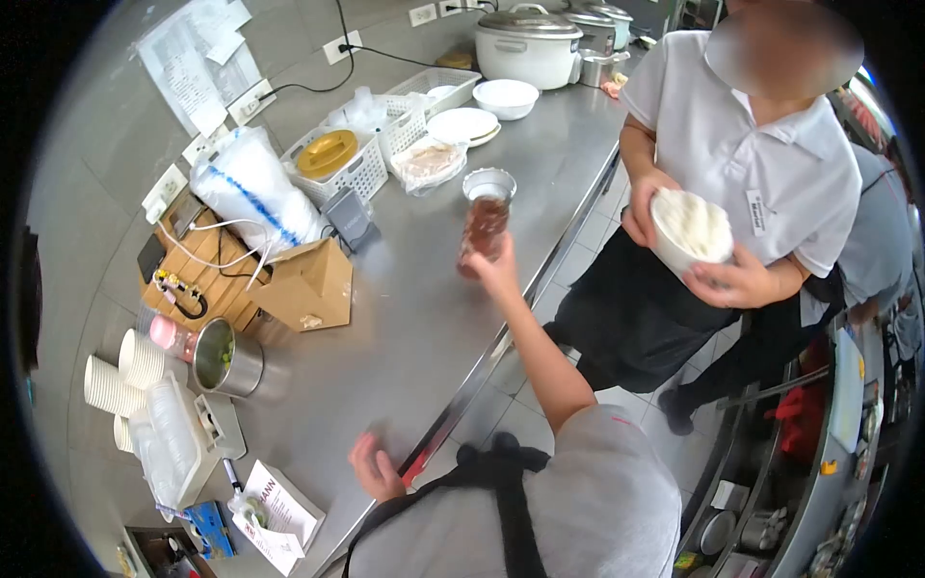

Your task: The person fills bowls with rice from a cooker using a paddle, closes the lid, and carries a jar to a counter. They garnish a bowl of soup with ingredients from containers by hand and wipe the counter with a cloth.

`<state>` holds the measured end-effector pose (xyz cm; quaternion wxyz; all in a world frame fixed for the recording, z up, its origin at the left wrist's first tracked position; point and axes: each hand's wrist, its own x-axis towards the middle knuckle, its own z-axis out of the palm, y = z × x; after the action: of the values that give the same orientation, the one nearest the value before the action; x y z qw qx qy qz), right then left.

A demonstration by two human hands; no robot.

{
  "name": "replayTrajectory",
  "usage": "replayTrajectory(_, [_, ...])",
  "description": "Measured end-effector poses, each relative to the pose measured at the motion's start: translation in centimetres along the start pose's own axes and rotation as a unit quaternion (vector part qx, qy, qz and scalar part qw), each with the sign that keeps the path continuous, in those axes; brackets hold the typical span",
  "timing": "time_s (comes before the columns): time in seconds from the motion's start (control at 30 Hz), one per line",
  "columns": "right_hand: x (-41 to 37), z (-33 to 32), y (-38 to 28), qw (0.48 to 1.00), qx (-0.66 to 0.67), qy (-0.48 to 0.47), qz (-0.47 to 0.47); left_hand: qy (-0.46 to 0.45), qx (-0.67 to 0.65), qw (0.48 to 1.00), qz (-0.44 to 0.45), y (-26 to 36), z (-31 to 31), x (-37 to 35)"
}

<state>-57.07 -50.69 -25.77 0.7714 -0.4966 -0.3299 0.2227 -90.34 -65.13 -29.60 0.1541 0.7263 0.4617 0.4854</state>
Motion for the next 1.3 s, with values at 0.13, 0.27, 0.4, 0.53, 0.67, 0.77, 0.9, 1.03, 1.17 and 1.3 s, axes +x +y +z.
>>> replayTrajectory(0.13, [5.6, -3.1, 0.5, 0.972, -0.103, 0.198, -0.075, 0.046, -0.150, 0.981, -0.117, -0.6, 1.4, 2.5])
replayTrajectory(0.27, [15.0, -6.8, 2.0, 0.911, -0.253, 0.320, -0.061, 0.066, -0.209, 0.963, -0.159, 0.7, 3.8, 6.3])
replayTrajectory(0.4, [27.8, -10.8, 6.9, 0.832, -0.417, 0.366, 0.011, 0.028, -0.179, 0.976, -0.124, -0.1, 10.7, 9.8])
replayTrajectory(0.53, [36.5, -14.8, 12.1, 0.815, -0.479, 0.308, -0.106, 0.061, -0.174, 0.971, -0.151, 1.8, 15.9, 12.7])
replayTrajectory(0.67, [39.7, -17.0, 14.5, 0.748, -0.633, 0.193, -0.053, 0.060, -0.170, 0.969, -0.167, 3.4, 19.4, 14.3])
replayTrajectory(0.77, [38.8, -16.3, 14.4, 0.774, -0.594, 0.209, -0.065, 0.055, -0.185, 0.964, -0.183, 3.9, 21.0, 15.0])
replayTrajectory(0.9, [38.5, -15.8, 14.0, 0.784, -0.575, 0.221, -0.074, 0.042, -0.173, 0.971, -0.162, 4.1, 21.7, 16.4])
replayTrajectory(1.03, [38.9, -17.2, 14.0, 0.808, -0.547, 0.195, -0.104, 0.093, -0.145, 0.973, -0.153, 4.7, 21.4, 17.4])
replayTrajectory(1.17, [40.7, -19.9, 16.4, 0.898, -0.405, 0.148, -0.083, 0.115, -0.060, 0.977, -0.169, 5.9, 20.2, 17.3])
replayTrajectory(1.3, [32.7, -8.3, 5.5, 0.995, -0.087, -0.035, -0.036, 0.129, 0.027, 0.980, -0.151, 6.3, 18.2, 16.3])
